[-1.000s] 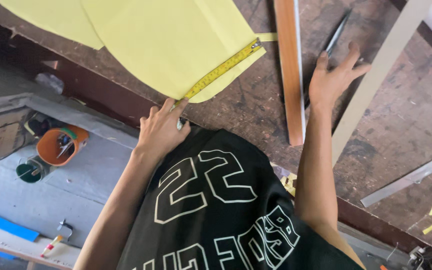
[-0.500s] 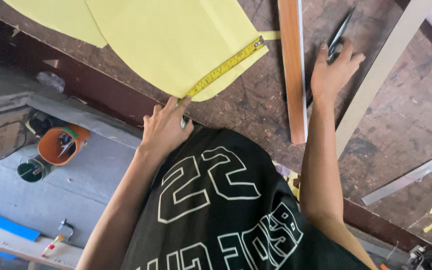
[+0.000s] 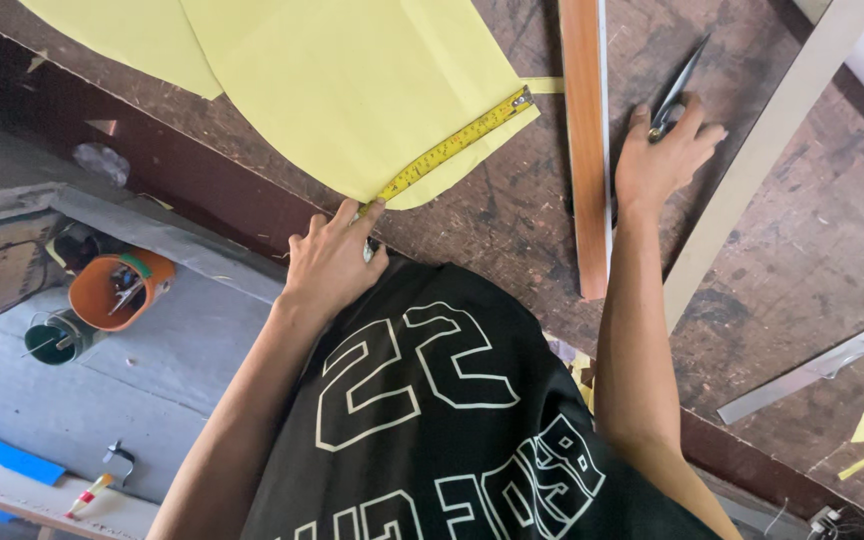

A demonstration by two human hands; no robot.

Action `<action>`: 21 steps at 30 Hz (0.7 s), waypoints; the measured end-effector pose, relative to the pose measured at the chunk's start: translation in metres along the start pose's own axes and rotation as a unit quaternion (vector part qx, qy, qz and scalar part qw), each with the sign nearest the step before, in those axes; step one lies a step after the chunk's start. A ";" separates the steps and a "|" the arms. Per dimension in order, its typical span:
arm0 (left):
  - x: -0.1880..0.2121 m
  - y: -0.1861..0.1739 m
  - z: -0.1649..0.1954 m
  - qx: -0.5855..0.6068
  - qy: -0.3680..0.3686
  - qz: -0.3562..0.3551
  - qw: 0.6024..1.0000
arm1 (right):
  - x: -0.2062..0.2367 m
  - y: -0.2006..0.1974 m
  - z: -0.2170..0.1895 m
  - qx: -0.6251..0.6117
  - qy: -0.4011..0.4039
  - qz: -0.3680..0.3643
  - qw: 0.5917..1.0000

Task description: The person measures a yellow pattern paper laid on the workbench with a tape measure, then walks to a car seat and measures the seat with the tape measure. They return to the bench, reposition the paper, measure it again, and mark lines on the paper with a pen using a wooden straightedge.

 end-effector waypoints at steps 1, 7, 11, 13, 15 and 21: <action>0.001 -0.001 -0.001 0.002 -0.006 0.003 1.000 | 0.000 0.000 0.000 -0.013 -0.005 0.004 1.000; 0.001 -0.004 0.008 0.015 -0.002 0.001 1.000 | -0.011 -0.012 0.035 -0.058 0.043 0.055 0.996; -0.002 -0.002 0.013 0.010 -0.018 -0.014 1.000 | -0.014 -0.021 0.063 -0.208 0.087 0.069 0.972; -0.001 -0.003 0.014 0.005 -0.020 -0.015 1.000 | -0.010 -0.028 0.069 -0.231 0.071 0.080 0.967; 0.000 -0.005 0.017 0.001 -0.006 -0.009 1.000 | -0.005 -0.032 0.071 -0.237 0.053 0.084 0.967; 0.000 -0.005 0.012 -0.002 -0.027 -0.015 1.000 | 0.005 -0.029 0.103 -0.132 0.107 0.030 0.985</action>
Point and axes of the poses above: each hand's wrist, its own x-axis away from the middle knuckle, its own y-axis out of the palm, z = x × y, the point moved 10 cm from there along -x, towards the middle knuckle, and after that the axes turned 14 degrees about x, right-handed, at the moved point
